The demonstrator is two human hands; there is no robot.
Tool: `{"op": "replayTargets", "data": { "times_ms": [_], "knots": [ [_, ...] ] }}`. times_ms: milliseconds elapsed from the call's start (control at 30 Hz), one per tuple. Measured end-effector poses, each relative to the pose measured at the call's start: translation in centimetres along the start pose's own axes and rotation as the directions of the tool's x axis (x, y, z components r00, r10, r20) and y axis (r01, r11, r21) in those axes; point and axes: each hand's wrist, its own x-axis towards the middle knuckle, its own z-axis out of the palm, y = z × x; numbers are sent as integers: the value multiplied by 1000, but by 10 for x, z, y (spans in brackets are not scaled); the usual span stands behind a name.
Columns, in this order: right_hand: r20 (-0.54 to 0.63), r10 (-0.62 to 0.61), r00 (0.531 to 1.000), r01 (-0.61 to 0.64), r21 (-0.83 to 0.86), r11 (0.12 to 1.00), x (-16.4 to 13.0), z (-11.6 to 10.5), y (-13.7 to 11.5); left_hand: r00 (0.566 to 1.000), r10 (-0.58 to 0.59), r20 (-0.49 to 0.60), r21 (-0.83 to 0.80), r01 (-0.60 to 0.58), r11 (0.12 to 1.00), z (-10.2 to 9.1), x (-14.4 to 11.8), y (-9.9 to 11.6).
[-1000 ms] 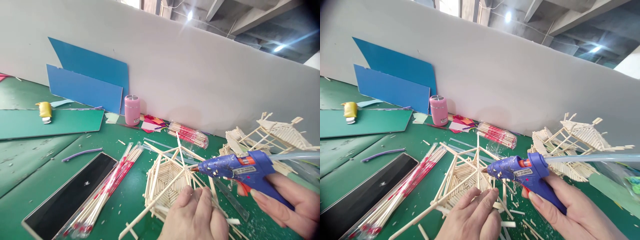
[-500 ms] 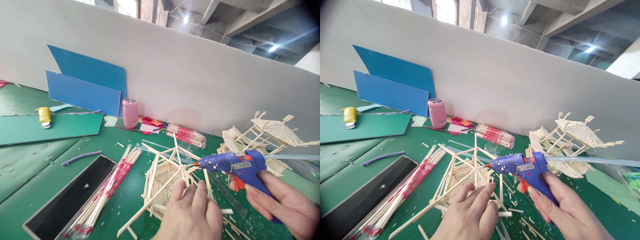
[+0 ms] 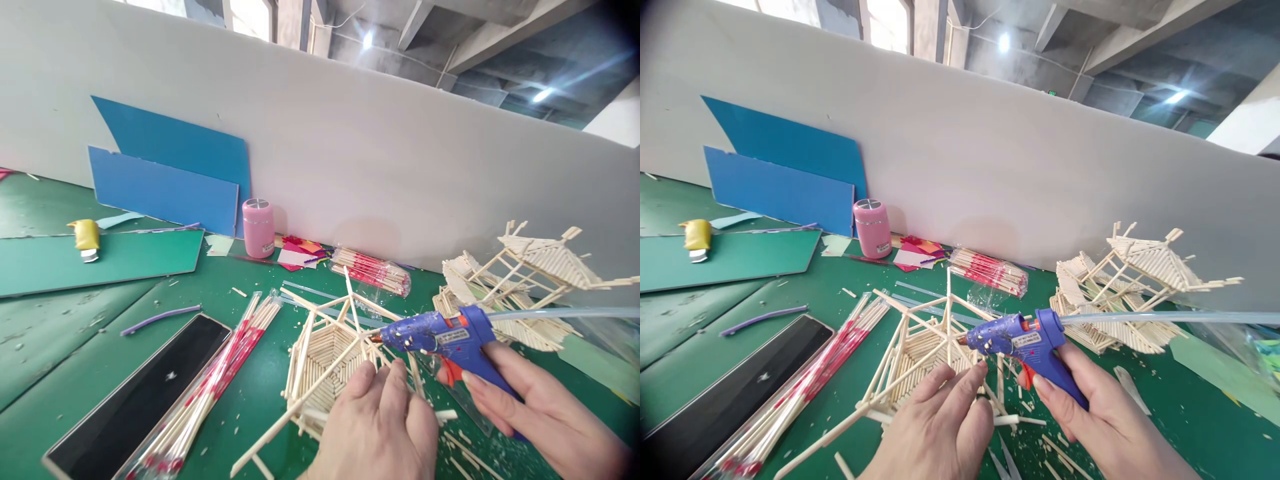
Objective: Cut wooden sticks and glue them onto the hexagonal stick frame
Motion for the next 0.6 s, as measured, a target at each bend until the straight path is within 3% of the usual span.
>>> {"op": "replayTargets", "data": {
  "times_ms": [100,600],
  "knots": [
    [11,50,999,-51,30,998,0,4,1,1000,-7,12,5,7,1000,0,-1,0],
    [87,67,994,-71,51,996,7,1,5,998,-13,-58,10,13,1000,1,4,-2]
  ]
}}
